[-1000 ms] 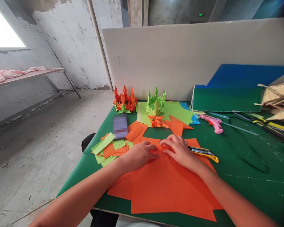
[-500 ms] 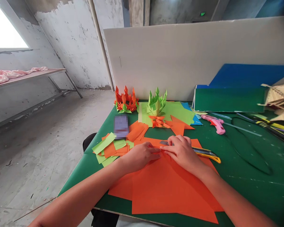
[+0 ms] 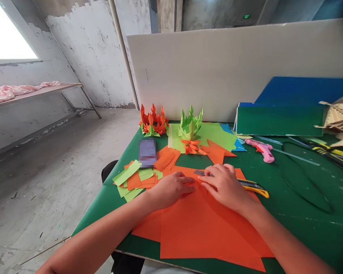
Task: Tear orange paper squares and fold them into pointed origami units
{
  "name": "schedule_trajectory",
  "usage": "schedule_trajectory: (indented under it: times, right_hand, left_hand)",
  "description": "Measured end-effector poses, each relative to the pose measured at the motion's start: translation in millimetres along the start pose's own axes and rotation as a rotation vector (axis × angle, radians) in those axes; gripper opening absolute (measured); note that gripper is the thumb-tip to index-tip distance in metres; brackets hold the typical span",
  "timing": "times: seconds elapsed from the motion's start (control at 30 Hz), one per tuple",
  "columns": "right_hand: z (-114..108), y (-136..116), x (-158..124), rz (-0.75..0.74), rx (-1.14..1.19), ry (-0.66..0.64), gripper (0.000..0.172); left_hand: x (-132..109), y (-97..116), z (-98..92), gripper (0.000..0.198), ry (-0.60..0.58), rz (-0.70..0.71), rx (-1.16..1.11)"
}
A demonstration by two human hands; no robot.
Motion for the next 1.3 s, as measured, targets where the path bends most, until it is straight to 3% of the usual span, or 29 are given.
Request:
schedule_trajectory:
  times: [0.3, 0.5, 0.67, 0.83, 1.1, 1.3]
  right_hand:
    - [12.6, -13.8, 5.4, -0.016, 0.095, -0.073, 0.024]
    - [11.6, -14.0, 6.0, -0.006, 0.065, -0.094, 0.024]
    - [13.3, -13.4, 4.4, -0.001, 0.073, -0.094, 0.02]
    - [17.8, -13.0, 3.5, 0.016, 0.117, -0.071, 0.018]
    - [22.8, -11.5, 5.1, 0.03, 0.187, -0.034, 0.007]
    - [23.2, -7.5, 2.1, 0.083, 0.351, 0.009, 0.019]
  left_hand:
    - [-0.1, 1.3, 2.5, 0.034, -0.057, -0.075, 0.073]
    - [-2.0, -7.9, -4.7, 0.018, -0.109, -0.326, 0.194]
    - [-2.8, -11.8, -9.3, 0.017, -0.114, -0.416, 0.201]
    - [-5.2, -14.7, -6.6, 0.016, -0.046, -0.449, 0.126]
    - [-5.4, -18.5, 0.1, 0.017, 0.129, -0.363, -0.121]
    - [-3.8, -19.1, 0.6, 0.015, 0.224, -0.335, -0.327]
Point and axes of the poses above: each hand's wrist, its own x-axis towards the middle knuckle, its own z-axis out of the palm, y = z × x, the point moved 4 cm from there along x, towards the middle knuckle, and after that the axes turned 4 degrees about z, right-handed, at the moved point
